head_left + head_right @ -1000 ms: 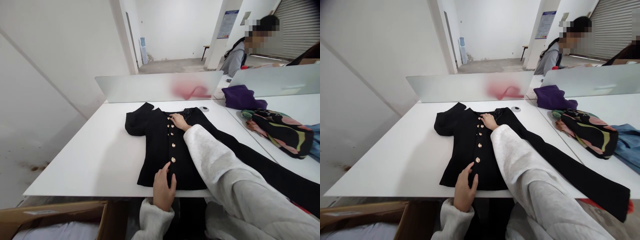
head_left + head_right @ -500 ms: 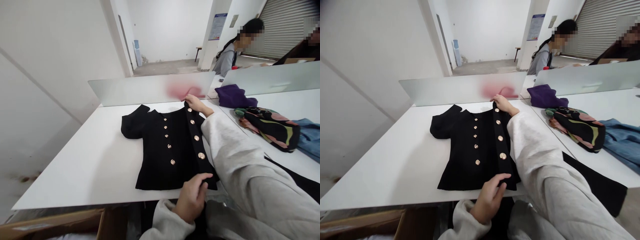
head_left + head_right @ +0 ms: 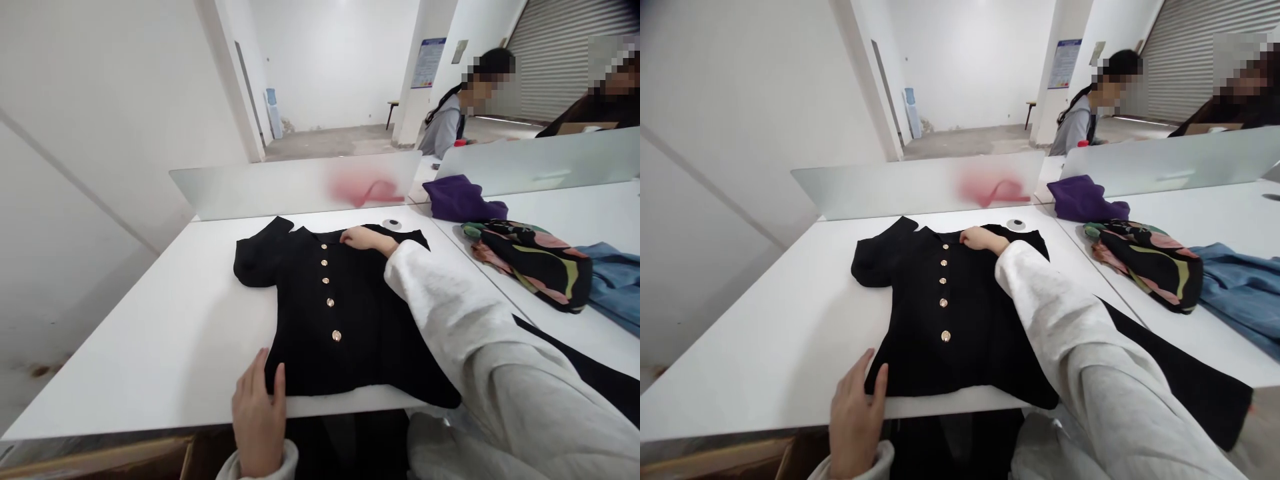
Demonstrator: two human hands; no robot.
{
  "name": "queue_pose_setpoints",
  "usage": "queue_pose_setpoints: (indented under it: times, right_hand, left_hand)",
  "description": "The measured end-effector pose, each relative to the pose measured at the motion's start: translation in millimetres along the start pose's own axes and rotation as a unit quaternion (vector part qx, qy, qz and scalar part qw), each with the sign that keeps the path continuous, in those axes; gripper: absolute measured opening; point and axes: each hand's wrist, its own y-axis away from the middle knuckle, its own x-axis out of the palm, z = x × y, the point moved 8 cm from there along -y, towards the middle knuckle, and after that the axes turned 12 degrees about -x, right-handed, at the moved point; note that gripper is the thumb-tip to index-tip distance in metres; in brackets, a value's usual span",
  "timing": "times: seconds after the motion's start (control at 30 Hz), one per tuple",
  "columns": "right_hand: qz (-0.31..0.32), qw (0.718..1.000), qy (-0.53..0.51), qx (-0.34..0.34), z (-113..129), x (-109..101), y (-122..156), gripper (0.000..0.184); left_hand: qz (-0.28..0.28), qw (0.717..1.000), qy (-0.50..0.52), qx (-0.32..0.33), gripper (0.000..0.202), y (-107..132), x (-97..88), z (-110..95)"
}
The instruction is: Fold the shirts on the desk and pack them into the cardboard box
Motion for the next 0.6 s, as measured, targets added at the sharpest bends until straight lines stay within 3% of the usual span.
queue_pose_setpoints:
  times: [0.07, 0.13, 0.23, 0.33, 0.47, 0.6]
  right_hand:
    - [-0.004, 1.0, -0.009, -0.009, 16, 13, -21, 0.041]
    - [-0.02, 1.0, -0.014, -0.006, 25, 25, -38, 0.042]
    - [-0.043, 0.999, -0.026, 0.019, 30, 41, -54, 0.037]
    - [-0.063, 0.996, -0.046, 0.054, 28, 50, -61, 0.033]
    - [-0.077, 0.991, -0.089, 0.067, 26, 50, -61, 0.021]
    - [-0.097, 0.982, -0.149, 0.056, 19, 31, -56, 0.024]
  left_hand:
    - [0.022, 0.997, -0.014, -0.071, 0.055, -6, 0.1, 19]
    - [0.087, 0.989, 0.027, -0.12, 0.056, -7, 7.6, 25]
    - [0.178, 0.954, 0.134, -0.202, 0.046, -1, 19.0, 28]
    - [0.193, 0.913, 0.222, -0.282, 0.045, 6, 19.5, 36]
    - [0.233, 0.849, 0.322, -0.348, 0.056, 15, 22.7, 44]
    - [0.246, 0.831, 0.351, -0.353, 0.063, 20, 21.8, 46]
